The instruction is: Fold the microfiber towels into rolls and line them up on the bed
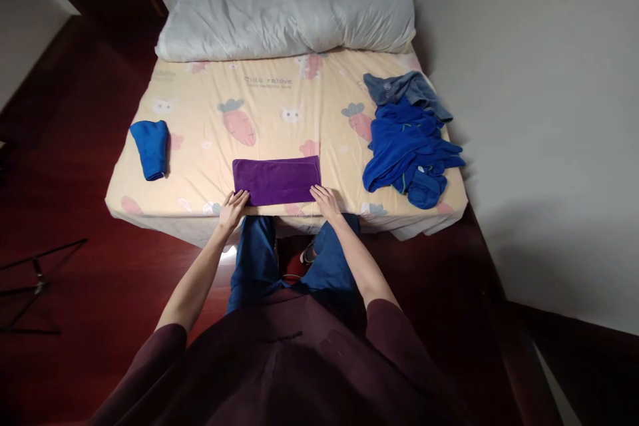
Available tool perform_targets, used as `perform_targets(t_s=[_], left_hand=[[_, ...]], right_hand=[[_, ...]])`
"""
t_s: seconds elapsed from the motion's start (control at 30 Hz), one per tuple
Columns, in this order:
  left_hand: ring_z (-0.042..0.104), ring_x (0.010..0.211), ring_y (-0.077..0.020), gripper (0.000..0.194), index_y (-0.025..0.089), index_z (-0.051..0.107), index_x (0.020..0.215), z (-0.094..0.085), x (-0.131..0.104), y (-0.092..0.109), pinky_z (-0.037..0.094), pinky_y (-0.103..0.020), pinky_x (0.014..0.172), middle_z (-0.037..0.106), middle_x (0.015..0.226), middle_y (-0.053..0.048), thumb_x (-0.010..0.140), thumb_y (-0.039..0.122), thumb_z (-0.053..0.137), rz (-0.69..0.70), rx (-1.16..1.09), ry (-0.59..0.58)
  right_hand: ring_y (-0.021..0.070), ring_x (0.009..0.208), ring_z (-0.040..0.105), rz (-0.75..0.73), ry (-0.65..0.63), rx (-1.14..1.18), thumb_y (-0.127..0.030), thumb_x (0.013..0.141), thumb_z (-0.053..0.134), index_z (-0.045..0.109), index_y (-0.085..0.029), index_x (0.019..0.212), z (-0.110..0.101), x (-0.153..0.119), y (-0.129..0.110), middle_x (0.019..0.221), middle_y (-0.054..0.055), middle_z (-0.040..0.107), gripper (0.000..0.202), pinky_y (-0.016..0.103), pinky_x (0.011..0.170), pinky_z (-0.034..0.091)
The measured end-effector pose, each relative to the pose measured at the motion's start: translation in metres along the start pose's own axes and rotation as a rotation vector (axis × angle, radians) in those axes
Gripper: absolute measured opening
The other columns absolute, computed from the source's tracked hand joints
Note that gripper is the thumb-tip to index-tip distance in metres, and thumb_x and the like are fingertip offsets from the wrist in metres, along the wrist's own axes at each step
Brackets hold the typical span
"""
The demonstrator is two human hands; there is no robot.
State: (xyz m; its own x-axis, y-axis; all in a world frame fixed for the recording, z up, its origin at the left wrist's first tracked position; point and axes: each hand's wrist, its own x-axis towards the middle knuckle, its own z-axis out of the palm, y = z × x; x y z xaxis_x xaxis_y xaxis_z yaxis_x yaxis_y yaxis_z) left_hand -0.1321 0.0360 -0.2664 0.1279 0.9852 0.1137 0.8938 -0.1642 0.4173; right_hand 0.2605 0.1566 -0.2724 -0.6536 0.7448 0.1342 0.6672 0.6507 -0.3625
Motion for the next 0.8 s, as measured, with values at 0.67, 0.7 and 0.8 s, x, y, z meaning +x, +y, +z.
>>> perform_targets(t_s=[0.67,0.7,0.8], left_hand=[[0.071,0.077,-0.0225,0.034,0.020,0.062,0.112,-0.012,0.008,-0.017,0.054,-0.032,0.073,0.074,0.083,-0.006,0.089,0.045,0.059,-0.524,-0.428,0.179],[0.071,0.078,-0.0231,0.033,0.020,0.062,0.111,-0.012,0.008,-0.017,0.055,-0.033,0.075,0.074,0.084,-0.007,0.089,0.044,0.060,-0.537,-0.421,0.174],[0.073,0.084,-0.0253,0.032,0.020,0.062,0.112,-0.012,0.006,-0.015,0.057,-0.036,0.080,0.075,0.089,-0.009,0.088,0.041,0.063,-0.557,-0.405,0.145]], right_hand=[[0.0159,0.056,0.045,0.484,0.196,0.665,-0.072,0.084,0.061,0.054,-0.023,0.065,0.004,-0.003,0.026,0.055,-0.002,0.046,0.052,0.029,0.055,0.043],[0.0163,0.056,0.046,0.491,0.192,0.657,-0.071,0.084,0.061,0.055,-0.023,0.065,0.005,-0.004,0.026,0.055,-0.002,0.047,0.052,0.030,0.055,0.044],[0.0185,0.058,0.052,0.507,0.176,0.572,-0.067,0.086,0.061,0.061,-0.022,0.070,0.005,-0.005,0.025,0.056,0.000,0.053,0.048,0.033,0.060,0.050]])
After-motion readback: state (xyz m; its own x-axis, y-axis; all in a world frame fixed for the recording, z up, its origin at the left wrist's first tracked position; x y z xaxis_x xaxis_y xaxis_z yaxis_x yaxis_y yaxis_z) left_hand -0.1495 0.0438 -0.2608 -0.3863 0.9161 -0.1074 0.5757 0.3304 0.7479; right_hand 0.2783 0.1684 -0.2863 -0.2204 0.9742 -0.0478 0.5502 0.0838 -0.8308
